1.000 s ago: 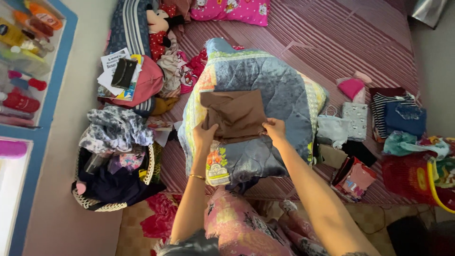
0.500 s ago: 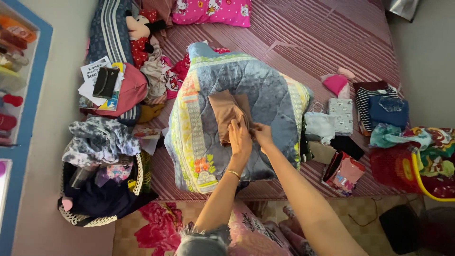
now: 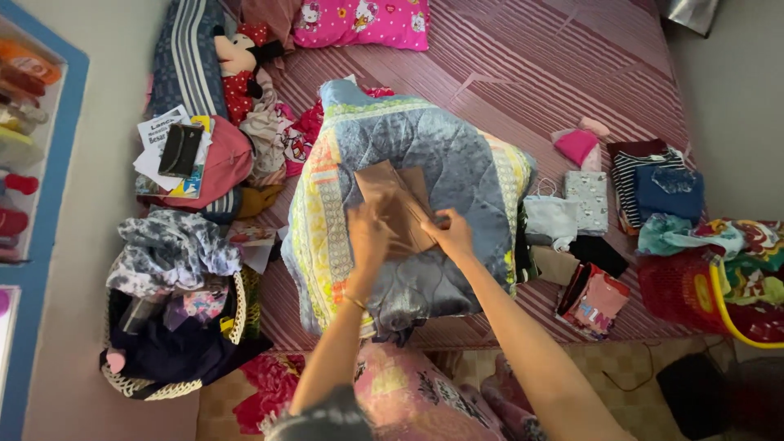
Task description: Fold various pieces of clothing on a bed and place them into a basket.
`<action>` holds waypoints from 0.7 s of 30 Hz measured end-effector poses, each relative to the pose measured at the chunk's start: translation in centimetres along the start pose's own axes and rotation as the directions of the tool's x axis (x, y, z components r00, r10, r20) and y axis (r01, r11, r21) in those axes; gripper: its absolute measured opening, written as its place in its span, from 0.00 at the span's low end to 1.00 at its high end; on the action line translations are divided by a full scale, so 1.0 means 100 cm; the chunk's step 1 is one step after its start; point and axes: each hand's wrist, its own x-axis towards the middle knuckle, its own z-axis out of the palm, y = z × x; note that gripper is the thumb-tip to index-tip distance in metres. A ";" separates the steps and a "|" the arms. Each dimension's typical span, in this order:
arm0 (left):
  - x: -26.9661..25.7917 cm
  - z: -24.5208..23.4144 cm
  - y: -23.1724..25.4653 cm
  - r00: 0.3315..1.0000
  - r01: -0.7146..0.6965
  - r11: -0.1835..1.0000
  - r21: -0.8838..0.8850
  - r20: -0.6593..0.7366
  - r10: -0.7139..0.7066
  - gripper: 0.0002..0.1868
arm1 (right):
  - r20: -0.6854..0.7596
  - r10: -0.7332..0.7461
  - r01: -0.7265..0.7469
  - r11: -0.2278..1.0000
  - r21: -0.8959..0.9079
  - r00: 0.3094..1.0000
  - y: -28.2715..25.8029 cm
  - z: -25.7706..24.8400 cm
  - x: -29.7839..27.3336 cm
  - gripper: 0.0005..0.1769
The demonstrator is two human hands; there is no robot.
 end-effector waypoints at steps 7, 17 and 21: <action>0.088 0.033 -0.084 0.981 -0.177 0.980 0.086 -0.068 0.184 0.27 | 0.084 -0.025 0.039 0.986 -0.164 0.996 0.012 -0.007 -0.007 0.21; 0.136 0.033 -0.051 0.989 -0.106 0.984 -0.141 0.090 0.119 0.07 | 0.205 0.055 -0.058 0.998 0.012 0.977 0.002 -0.024 -0.024 0.17; 0.130 0.044 -0.049 0.982 -0.122 0.974 -0.193 0.119 0.147 0.08 | 0.113 0.041 -0.025 0.991 -0.134 0.993 0.008 -0.018 -0.027 0.21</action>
